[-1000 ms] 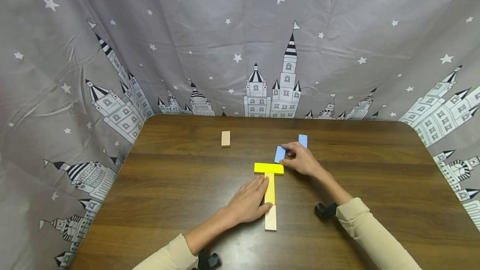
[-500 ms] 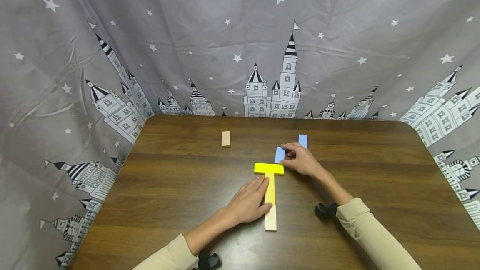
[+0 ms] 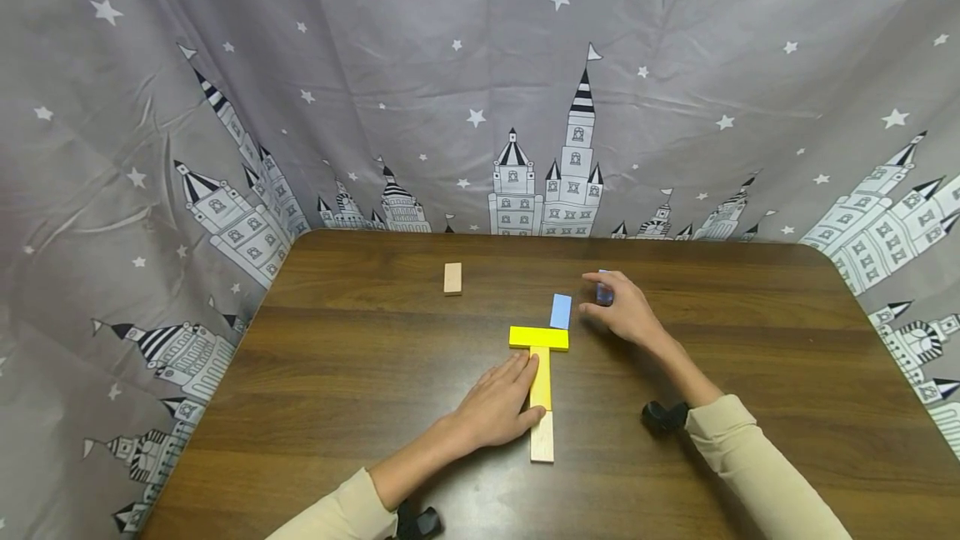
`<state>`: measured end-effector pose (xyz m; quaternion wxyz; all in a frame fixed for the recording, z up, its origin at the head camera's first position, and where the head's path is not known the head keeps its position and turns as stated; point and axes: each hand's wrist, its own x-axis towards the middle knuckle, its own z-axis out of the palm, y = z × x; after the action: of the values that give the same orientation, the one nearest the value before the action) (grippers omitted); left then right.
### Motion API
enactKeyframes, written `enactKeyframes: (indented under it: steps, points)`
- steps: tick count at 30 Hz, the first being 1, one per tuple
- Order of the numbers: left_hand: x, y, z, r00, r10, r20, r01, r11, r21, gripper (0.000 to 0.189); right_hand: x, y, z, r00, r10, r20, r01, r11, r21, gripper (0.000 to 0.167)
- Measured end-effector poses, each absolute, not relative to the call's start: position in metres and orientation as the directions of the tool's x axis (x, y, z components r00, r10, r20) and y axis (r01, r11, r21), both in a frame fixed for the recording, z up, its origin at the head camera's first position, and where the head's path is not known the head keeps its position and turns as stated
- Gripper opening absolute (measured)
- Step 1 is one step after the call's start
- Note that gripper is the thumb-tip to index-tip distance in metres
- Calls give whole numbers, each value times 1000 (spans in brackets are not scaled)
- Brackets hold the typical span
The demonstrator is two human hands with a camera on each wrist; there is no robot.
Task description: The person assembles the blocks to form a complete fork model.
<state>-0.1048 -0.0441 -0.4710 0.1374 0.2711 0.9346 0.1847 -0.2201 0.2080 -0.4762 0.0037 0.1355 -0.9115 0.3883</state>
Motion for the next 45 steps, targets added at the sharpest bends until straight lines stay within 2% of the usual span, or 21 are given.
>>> enactKeyframes:
  steps: [3, 8, 14, 21, 28, 36, 45]
  points:
    - [-105, -44, -472, -816, 557, -156, 455, 785, 420, 72, -227, 221, -476, -959, -252, 131, -271, 674, -687, 60]
    - [-104, -44, -473, -818, 554, -158, 452, 788, 418, 72, -237, 241, -478, -948, -308, 83, -278, 669, -690, 75]
    - [-105, -43, -473, -818, 553, -159, 452, 789, 416, 73, -243, 253, -482, -939, -344, 14, -249, 649, -719, 82]
    - [-104, -43, -473, -819, 551, -161, 449, 789, 420, 73, -248, 258, -487, -939, -344, -8, -244, 680, -691, 77]
    - [-104, -43, -473, -820, 546, -172, 441, 794, 419, 73, -250, 257, -489, -944, -330, -2, -233, 672, -703, 67]
    - [-105, -42, -473, -821, 542, -179, 437, 798, 415, 73, -245, 246, -484, -953, -304, -2, -205, 648, -734, 64]
    - [-104, -43, -471, -819, 547, -175, 440, 794, 419, 73, -239, 214, -473, -934, -354, 51, -278, 627, -727, 64]
